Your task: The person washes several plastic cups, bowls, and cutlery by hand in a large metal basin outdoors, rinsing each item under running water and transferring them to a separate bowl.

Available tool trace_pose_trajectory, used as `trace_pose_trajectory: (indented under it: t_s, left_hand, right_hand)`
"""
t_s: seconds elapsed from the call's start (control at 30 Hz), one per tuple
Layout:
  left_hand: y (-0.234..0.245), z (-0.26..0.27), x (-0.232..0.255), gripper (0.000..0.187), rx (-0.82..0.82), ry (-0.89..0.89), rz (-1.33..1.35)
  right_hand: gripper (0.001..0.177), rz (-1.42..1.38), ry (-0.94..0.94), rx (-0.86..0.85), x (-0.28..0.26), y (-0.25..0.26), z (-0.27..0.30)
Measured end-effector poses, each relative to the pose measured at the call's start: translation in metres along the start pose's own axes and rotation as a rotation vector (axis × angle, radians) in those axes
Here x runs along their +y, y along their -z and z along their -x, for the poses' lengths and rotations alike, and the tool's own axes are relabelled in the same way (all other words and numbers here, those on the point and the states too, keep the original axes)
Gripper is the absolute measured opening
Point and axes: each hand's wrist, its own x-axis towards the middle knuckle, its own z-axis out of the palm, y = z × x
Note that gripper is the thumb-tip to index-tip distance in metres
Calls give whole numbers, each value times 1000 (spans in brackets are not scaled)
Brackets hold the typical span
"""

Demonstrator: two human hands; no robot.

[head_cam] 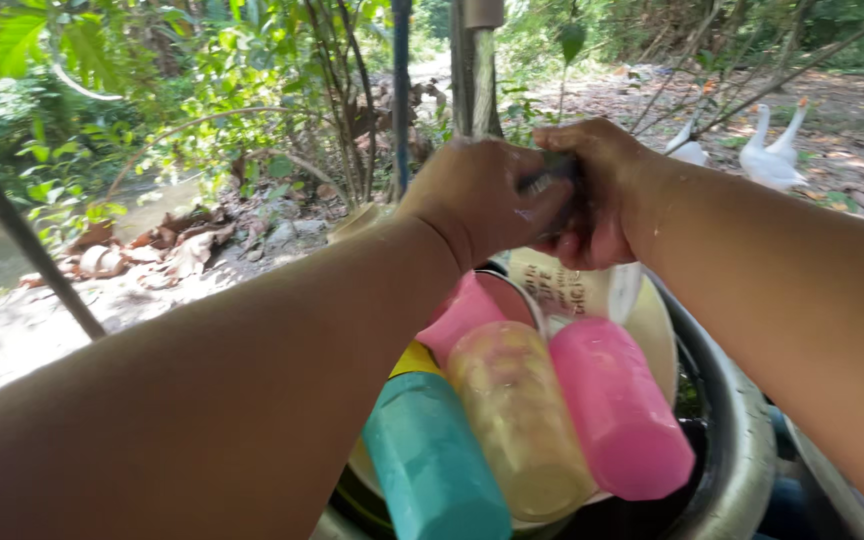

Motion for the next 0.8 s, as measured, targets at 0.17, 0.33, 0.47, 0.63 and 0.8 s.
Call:
trace_pose_trajectory:
  t_s: [0.17,0.33,0.47,0.63,0.8]
  left_hand:
    - [-12,-16,16,37,99,258,117]
    - [-66,-2,0,26,205,37,186]
    - [-101,-11,-17,27,-29,264,91]
    - [-111,-8,2,44,-394,74,-135]
    - [-113,-16,29,64,-623,284,-135]
  right_hand:
    - [59,199,186,716,13,-65,14]
    - [45,424,531,1032,22,-68,38]
    - [44,817,885,1200,31,-43,63]
    - [34,1054,999,1472,43,-33,89]
    - [43,1434,600,1705,61,-54,102]
